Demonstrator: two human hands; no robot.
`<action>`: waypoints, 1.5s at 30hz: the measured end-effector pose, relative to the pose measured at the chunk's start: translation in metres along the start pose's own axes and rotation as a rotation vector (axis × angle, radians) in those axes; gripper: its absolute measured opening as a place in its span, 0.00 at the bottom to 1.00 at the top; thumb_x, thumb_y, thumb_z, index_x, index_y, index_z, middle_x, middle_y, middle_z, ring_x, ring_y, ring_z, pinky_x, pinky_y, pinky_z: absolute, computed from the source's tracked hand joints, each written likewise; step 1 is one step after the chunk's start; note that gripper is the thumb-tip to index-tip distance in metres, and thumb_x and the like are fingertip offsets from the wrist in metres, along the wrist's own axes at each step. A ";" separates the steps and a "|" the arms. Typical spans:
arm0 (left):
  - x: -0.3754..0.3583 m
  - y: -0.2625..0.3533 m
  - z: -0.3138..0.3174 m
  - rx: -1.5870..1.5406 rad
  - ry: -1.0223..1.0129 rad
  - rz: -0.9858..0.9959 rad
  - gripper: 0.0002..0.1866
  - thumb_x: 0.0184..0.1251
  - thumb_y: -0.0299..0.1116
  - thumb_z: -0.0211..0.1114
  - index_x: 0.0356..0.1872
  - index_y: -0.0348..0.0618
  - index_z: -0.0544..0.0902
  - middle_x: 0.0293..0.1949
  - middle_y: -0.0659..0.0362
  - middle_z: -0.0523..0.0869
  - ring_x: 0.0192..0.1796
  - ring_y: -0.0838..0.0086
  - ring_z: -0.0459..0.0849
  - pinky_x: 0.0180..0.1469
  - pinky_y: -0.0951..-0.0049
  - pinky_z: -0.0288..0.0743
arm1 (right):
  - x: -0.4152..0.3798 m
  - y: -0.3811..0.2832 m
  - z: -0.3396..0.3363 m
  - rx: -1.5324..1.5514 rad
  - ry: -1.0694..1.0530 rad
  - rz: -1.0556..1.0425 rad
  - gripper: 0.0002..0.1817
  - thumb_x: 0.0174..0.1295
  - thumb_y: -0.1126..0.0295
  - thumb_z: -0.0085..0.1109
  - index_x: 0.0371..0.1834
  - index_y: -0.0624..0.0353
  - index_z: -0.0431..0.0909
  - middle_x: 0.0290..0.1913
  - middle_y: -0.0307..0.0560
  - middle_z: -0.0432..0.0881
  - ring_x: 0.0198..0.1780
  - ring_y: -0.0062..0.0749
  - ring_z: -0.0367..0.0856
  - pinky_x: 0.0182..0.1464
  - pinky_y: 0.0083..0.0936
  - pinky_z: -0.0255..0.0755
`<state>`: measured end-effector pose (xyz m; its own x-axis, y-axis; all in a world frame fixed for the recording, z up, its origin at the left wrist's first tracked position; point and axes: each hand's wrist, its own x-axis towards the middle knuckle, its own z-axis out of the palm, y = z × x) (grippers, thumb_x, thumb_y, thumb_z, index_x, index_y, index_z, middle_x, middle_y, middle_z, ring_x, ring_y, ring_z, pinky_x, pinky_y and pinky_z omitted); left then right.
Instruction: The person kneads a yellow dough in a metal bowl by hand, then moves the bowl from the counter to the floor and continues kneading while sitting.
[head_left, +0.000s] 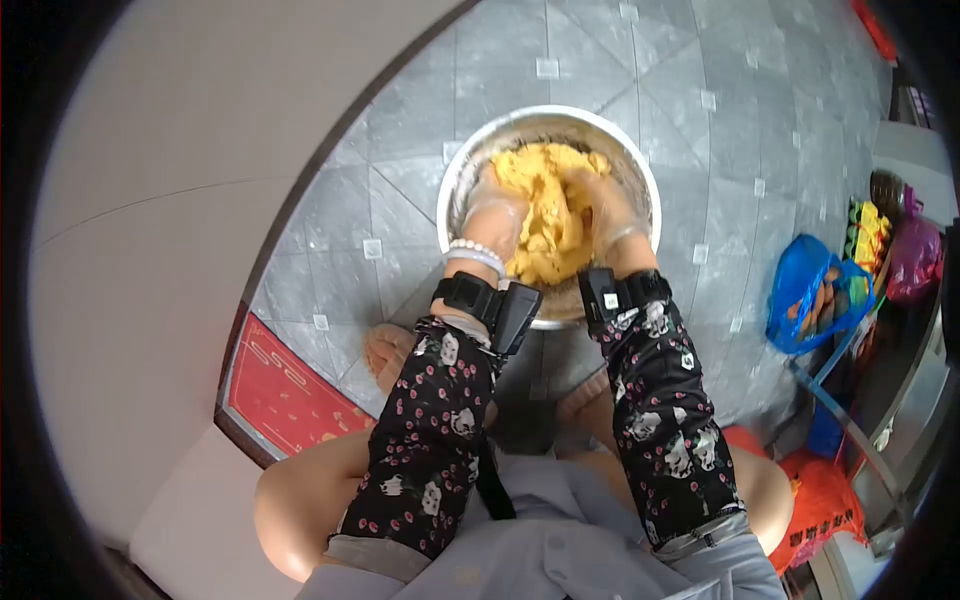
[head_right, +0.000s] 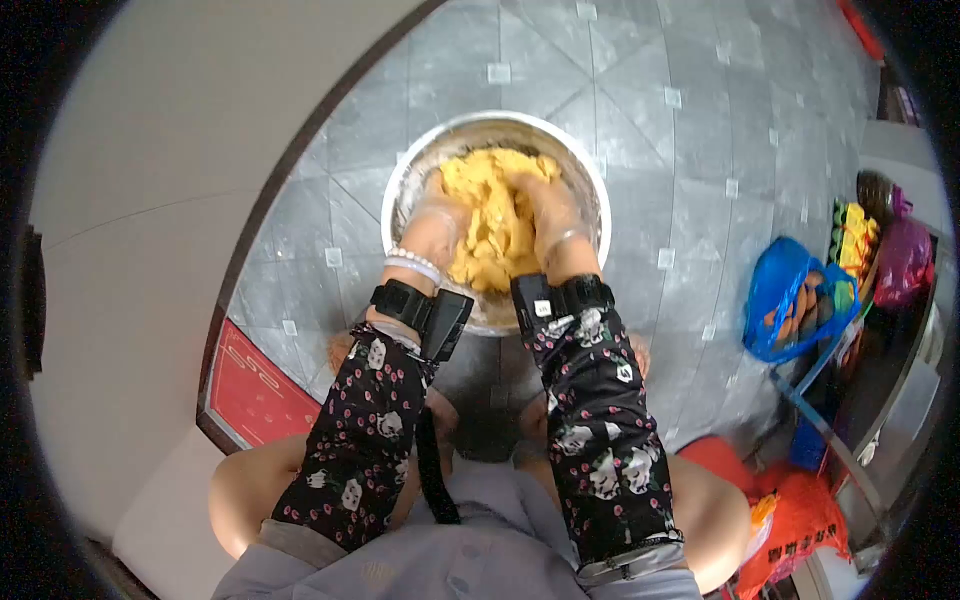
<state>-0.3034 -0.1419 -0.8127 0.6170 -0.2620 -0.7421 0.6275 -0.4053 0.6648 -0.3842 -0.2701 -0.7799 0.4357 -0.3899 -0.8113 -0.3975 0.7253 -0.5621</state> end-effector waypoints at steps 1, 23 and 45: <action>0.000 0.008 -0.004 0.088 -0.028 -0.020 0.39 0.58 0.11 0.50 0.73 0.42 0.54 0.43 0.54 0.81 0.33 0.74 0.79 0.28 0.78 0.74 | 0.004 -0.001 0.002 0.017 -0.077 0.021 0.19 0.52 0.74 0.66 0.48 0.61 0.78 0.42 0.47 0.82 0.42 0.32 0.82 0.44 0.27 0.78; -0.062 -0.017 0.004 1.273 -0.139 0.324 0.18 0.61 0.26 0.59 0.54 0.37 0.72 0.52 0.42 0.76 0.59 0.50 0.73 0.61 0.62 0.70 | -0.059 0.049 0.018 -1.602 -0.112 -0.262 0.19 0.63 0.71 0.54 0.56 0.69 0.67 0.44 0.58 0.84 0.45 0.43 0.86 0.42 0.32 0.81; -0.003 0.118 -0.008 1.451 -0.409 0.037 0.28 0.64 0.33 0.61 0.66 0.44 0.66 0.69 0.50 0.65 0.68 0.60 0.69 0.69 0.63 0.66 | 0.057 -0.016 0.047 -1.328 -0.147 0.056 0.23 0.69 0.68 0.40 0.66 0.64 0.56 0.60 0.69 0.73 0.61 0.57 0.74 0.62 0.40 0.70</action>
<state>-0.2273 -0.1822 -0.7310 0.2973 -0.4106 -0.8620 -0.5366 -0.8186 0.2049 -0.3154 -0.2773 -0.8095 0.4419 -0.2527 -0.8608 -0.8600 -0.3924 -0.3263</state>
